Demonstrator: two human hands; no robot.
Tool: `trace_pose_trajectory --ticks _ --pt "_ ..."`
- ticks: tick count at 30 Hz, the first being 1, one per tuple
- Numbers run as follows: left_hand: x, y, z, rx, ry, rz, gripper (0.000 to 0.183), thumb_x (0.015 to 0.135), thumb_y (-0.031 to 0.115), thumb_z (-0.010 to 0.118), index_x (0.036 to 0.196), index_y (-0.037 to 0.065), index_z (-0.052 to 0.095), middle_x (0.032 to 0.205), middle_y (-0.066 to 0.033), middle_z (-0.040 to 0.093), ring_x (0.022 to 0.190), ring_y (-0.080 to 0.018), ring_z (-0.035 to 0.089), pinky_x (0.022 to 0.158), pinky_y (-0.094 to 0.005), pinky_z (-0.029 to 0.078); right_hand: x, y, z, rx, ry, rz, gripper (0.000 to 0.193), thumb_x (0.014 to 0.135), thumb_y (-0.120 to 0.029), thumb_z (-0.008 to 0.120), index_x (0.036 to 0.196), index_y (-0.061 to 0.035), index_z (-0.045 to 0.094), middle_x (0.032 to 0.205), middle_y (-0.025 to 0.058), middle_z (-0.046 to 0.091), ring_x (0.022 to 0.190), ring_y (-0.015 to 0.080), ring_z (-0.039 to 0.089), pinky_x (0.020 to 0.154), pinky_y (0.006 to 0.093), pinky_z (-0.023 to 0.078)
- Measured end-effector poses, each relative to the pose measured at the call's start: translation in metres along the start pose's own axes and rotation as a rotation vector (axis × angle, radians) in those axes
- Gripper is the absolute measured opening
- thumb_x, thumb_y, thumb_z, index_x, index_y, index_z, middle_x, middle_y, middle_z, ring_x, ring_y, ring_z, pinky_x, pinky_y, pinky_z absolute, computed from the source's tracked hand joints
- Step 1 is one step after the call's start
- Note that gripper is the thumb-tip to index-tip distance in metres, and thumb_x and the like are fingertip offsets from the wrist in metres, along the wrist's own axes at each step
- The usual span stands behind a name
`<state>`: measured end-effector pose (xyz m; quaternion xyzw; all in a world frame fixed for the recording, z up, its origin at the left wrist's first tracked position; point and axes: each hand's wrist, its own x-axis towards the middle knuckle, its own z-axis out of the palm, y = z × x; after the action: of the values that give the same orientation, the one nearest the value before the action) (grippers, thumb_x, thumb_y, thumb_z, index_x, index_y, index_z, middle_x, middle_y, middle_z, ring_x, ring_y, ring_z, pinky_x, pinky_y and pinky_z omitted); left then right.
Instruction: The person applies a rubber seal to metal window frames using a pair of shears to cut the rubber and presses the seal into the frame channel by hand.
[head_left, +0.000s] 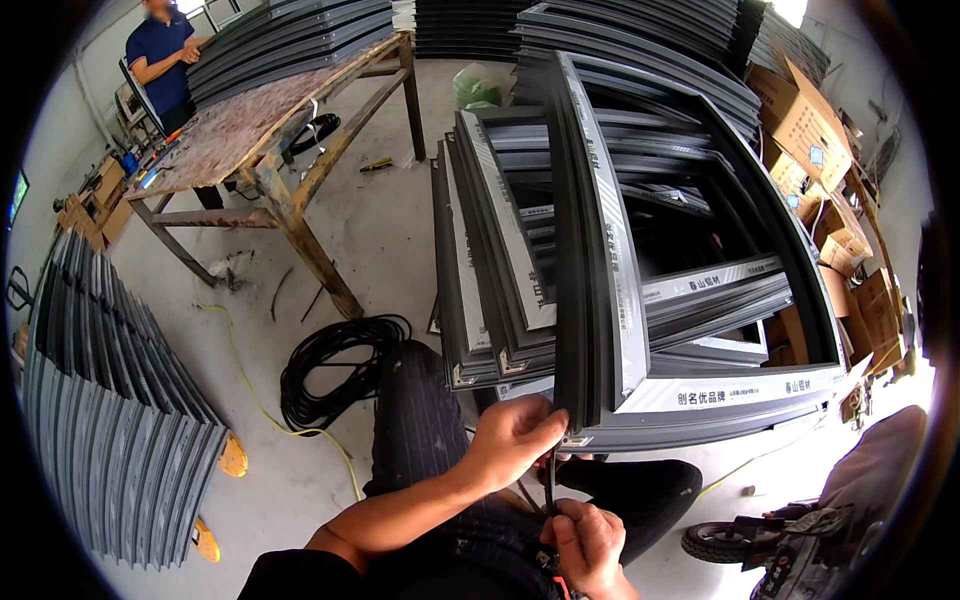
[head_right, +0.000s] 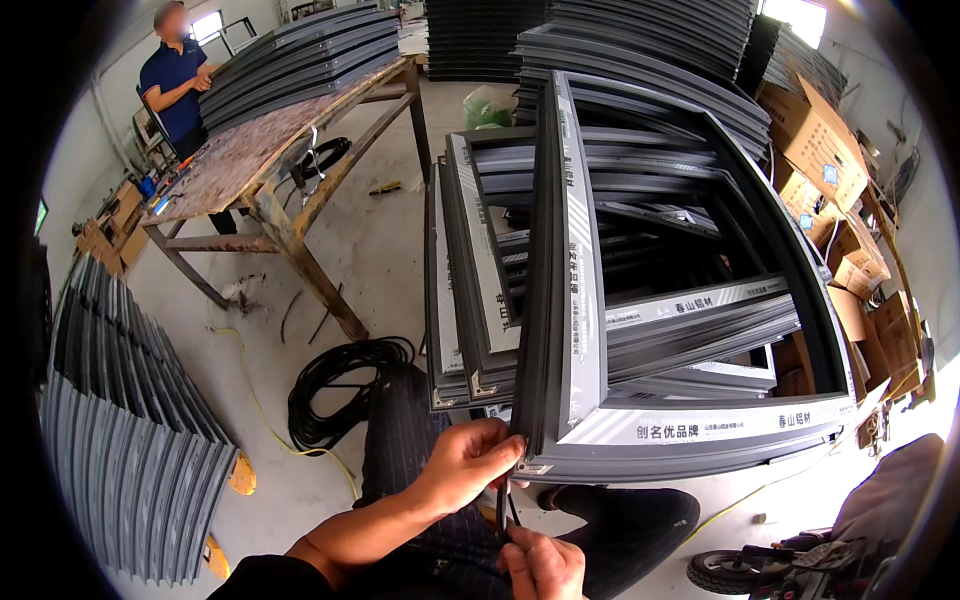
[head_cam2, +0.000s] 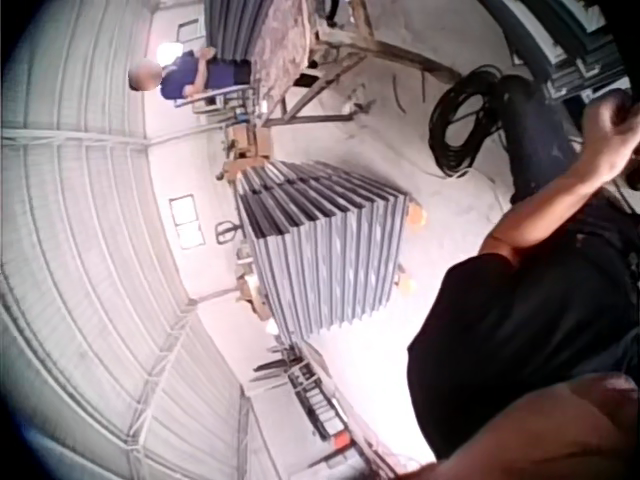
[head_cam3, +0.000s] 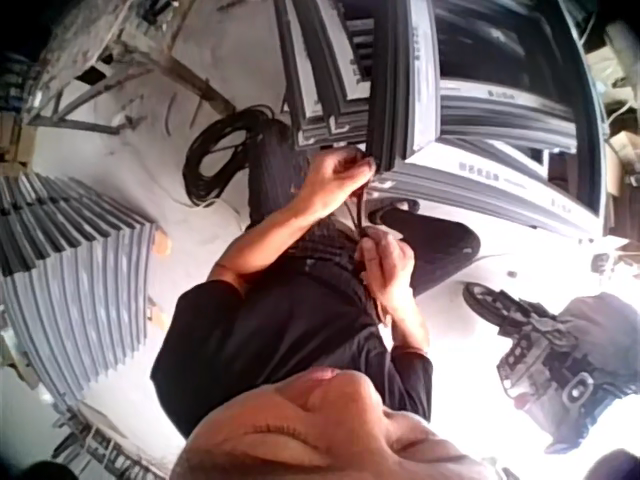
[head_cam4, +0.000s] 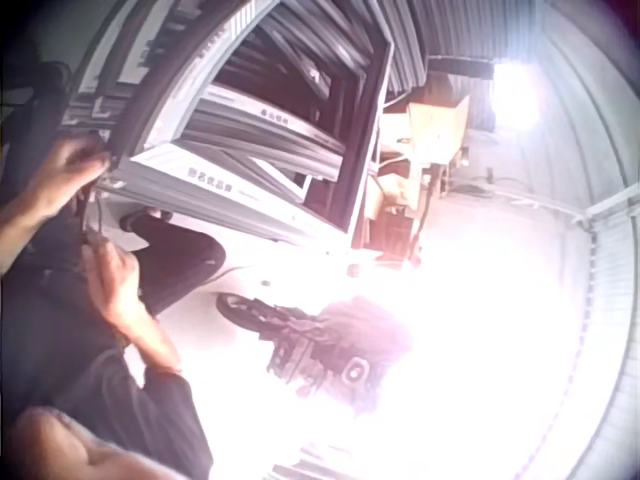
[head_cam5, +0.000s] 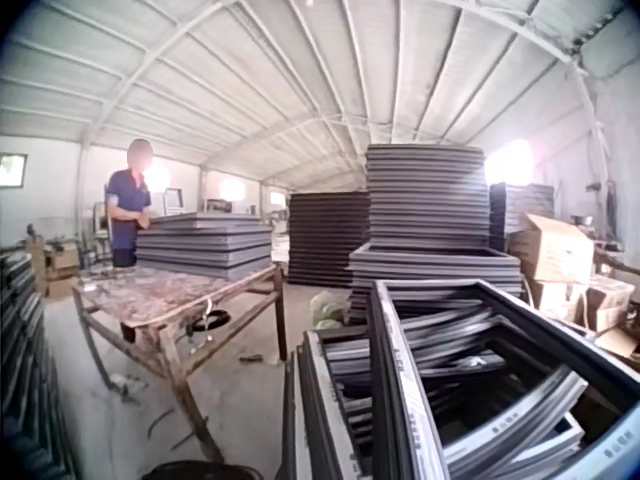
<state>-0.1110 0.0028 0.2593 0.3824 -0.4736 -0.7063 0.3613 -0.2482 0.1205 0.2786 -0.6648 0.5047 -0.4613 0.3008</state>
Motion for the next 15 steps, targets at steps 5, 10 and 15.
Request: trace_pose_trajectory --ticks 5,10,15 --pt "0.002 -0.001 -0.007 -0.051 -0.062 -0.04 0.023 0.096 0.023 0.058 0.085 0.003 0.058 0.067 0.0005 0.057 0.059 -0.0069 0.056 0.052 -0.0196 0.043 0.012 -0.009 -0.013 -0.036 -0.07 -0.011 0.012 0.088 0.004 0.05 0.096 0.0055 0.059 0.073 0.0107 0.063 0.049 0.0139 0.053 0.05 0.0234 0.045" --pt "-0.003 0.029 -0.019 -0.092 -0.24 -0.182 0.037 0.095 0.039 0.056 0.094 0.002 0.062 0.079 -0.0044 0.065 0.069 -0.0094 0.061 0.062 -0.0221 0.05 0.004 -0.011 -0.017 0.753 -0.106 0.692 0.03 0.094 -0.023 0.057 0.097 0.0067 0.059 0.073 0.0085 0.058 0.057 0.012 0.05 0.046 0.0229 0.036" --pt "-0.001 0.021 -0.022 -0.068 -0.304 -0.175 0.031 0.094 0.034 0.056 0.095 0.003 0.061 0.076 -0.0047 0.065 0.07 -0.0102 0.062 0.058 -0.0213 0.044 0.003 -0.002 0.013 1.341 -0.231 0.889 0.031 0.094 -0.026 0.056 0.099 0.0038 0.058 0.077 0.0095 0.055 0.062 0.0152 0.045 0.05 0.0248 0.034"
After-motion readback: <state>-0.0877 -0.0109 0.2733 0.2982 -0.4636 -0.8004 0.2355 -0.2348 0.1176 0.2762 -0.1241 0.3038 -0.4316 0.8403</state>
